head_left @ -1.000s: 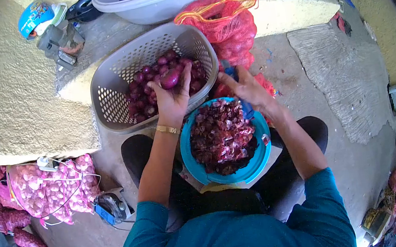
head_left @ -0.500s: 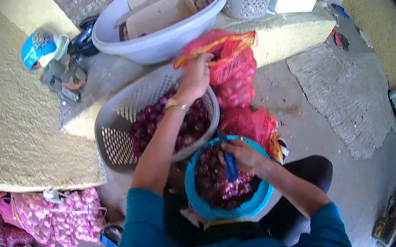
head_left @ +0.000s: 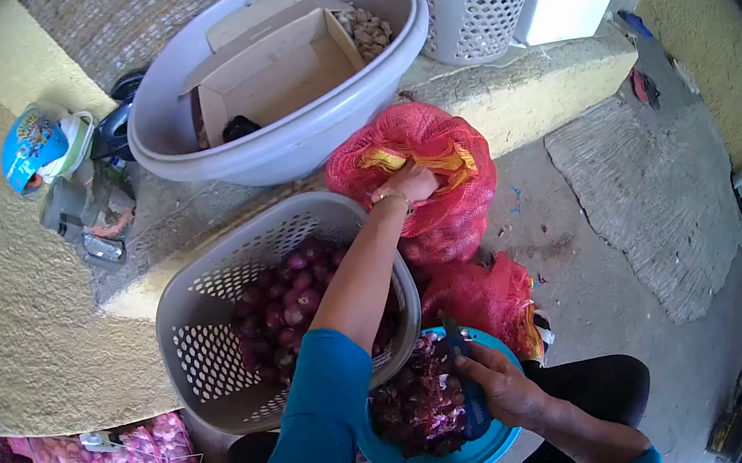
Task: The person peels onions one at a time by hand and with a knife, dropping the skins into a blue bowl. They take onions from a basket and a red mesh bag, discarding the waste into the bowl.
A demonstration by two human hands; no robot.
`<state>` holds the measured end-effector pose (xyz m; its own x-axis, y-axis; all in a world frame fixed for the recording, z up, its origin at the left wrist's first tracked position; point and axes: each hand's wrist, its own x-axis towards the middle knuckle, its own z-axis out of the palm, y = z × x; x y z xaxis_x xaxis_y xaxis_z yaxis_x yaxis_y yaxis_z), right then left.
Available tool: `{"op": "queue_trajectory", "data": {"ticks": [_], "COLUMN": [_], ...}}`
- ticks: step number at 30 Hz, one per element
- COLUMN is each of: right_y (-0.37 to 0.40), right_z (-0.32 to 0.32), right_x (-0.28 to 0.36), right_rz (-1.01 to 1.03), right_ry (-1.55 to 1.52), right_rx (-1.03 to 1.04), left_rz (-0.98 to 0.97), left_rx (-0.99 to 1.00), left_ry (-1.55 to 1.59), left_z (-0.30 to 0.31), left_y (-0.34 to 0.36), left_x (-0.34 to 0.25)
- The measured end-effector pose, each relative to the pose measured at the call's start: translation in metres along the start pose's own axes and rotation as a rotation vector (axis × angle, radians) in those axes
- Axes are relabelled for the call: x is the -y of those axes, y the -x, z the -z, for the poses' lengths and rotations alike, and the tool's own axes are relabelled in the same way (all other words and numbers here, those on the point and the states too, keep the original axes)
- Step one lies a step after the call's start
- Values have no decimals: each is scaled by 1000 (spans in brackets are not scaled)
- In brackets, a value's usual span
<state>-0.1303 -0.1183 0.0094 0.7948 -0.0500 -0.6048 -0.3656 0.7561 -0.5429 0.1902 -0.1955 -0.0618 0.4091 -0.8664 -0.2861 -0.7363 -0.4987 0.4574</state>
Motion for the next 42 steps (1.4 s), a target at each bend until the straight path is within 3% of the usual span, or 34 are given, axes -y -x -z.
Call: {"op": "queue_trajectory", "data": {"ticks": [3, 8, 11, 21, 25, 40, 41, 42], "right_y": [-2, 3, 7, 30, 41, 47, 47, 46], "right_z": [2, 10, 11, -3, -13, -10, -9, -6], "right_x": [6, 5, 7, 4, -7, -15, -14, -14], "right_rz": [6, 37, 51, 51, 144, 255, 238, 241], "right_ry": [1, 56, 81, 101, 127, 32, 37, 28], "right_rx": [-36, -38, -53, 9, 0, -21, -15, -3], "left_rz": [-136, -89, 140, -109, -210, -295, -139, -245], "left_rx": [112, -133, -22, -221, -330, -697, -320, -521], "left_ry": [93, 37, 168, 63, 51, 3, -15, 174], "left_z": [-5, -36, -40, -52, -61, -98, -35, -27], "left_y": [-29, -34, -50, -40, -31, 8, 55, 64], "left_x": [15, 22, 31, 30, 28, 9, -36, -28]}}
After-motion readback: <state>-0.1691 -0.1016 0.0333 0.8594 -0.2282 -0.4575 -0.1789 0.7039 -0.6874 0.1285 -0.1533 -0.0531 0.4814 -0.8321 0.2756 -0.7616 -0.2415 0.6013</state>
